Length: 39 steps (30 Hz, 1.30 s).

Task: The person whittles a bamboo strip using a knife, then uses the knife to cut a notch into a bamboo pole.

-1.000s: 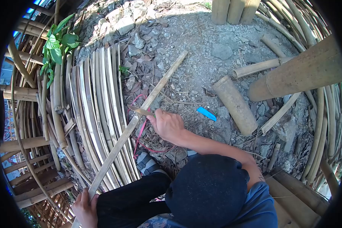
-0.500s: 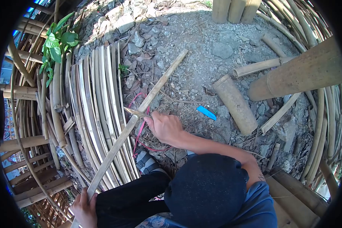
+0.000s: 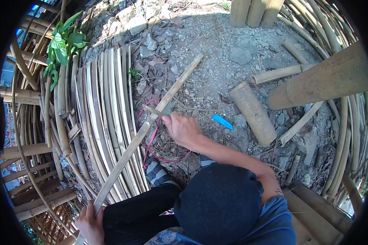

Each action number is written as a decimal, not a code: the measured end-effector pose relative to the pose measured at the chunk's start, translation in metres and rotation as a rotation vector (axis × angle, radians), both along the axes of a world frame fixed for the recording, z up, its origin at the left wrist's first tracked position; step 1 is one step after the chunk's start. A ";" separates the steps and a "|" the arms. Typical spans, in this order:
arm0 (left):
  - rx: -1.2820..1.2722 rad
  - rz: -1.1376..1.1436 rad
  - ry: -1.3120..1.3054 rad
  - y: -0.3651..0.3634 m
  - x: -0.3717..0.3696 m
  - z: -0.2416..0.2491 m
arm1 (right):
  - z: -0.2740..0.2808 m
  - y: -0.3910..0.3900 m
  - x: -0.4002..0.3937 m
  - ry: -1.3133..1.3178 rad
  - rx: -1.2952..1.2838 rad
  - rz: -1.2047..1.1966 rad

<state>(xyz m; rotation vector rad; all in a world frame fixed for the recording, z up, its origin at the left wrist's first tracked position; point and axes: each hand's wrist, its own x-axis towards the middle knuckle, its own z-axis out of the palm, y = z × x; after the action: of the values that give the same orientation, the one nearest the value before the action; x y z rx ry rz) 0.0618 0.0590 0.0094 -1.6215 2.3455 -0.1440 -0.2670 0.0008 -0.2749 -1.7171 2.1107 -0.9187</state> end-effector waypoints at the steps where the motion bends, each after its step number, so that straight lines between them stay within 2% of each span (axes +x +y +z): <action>1: 0.027 0.001 -0.030 0.000 -0.002 0.005 | 0.004 0.005 0.009 -0.012 -0.062 0.042; 6: 0.012 0.016 -0.020 0.000 0.000 -0.005 | -0.006 0.004 0.006 0.046 -0.210 0.137; 14: 0.071 -0.003 -0.065 -0.002 -0.005 0.008 | -0.012 0.003 0.004 0.050 -0.239 0.152; 18: 0.041 0.001 -0.020 0.000 -0.002 -0.003 | -0.017 0.001 0.003 0.047 -0.292 0.163; 19: 0.019 0.016 0.025 0.000 0.000 -0.005 | -0.017 0.001 0.004 0.045 -0.295 0.161; 21: 0.028 0.024 0.035 0.001 0.001 -0.005 | -0.015 0.001 0.003 0.027 -0.097 0.066; 25: 0.028 0.041 0.034 0.001 0.004 -0.005 | -0.021 -0.012 -0.018 0.078 -0.165 0.074; 28: 0.006 0.024 0.065 0.001 0.005 -0.008 | -0.010 -0.010 -0.010 -0.052 0.008 0.039; 31: 0.011 0.021 0.056 0.000 0.005 -0.007 | 0.001 -0.004 -0.003 -0.064 -0.079 0.076; 35: 0.040 0.030 0.077 0.000 0.004 -0.008 | -0.013 -0.013 -0.021 0.092 -0.134 0.084; 36: 0.047 0.038 0.060 0.000 0.002 -0.006 | -0.017 -0.015 -0.024 0.140 -0.215 0.089; 39: 0.011 0.008 0.073 0.001 0.003 -0.009 | -0.025 -0.017 -0.031 0.139 -0.191 0.137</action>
<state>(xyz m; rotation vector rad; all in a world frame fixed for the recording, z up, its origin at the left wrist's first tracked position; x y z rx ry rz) 0.0651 0.0602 0.0005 -1.6571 2.3891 -0.0718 -0.2978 -0.0161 -0.2995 -2.0481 2.0127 -1.0155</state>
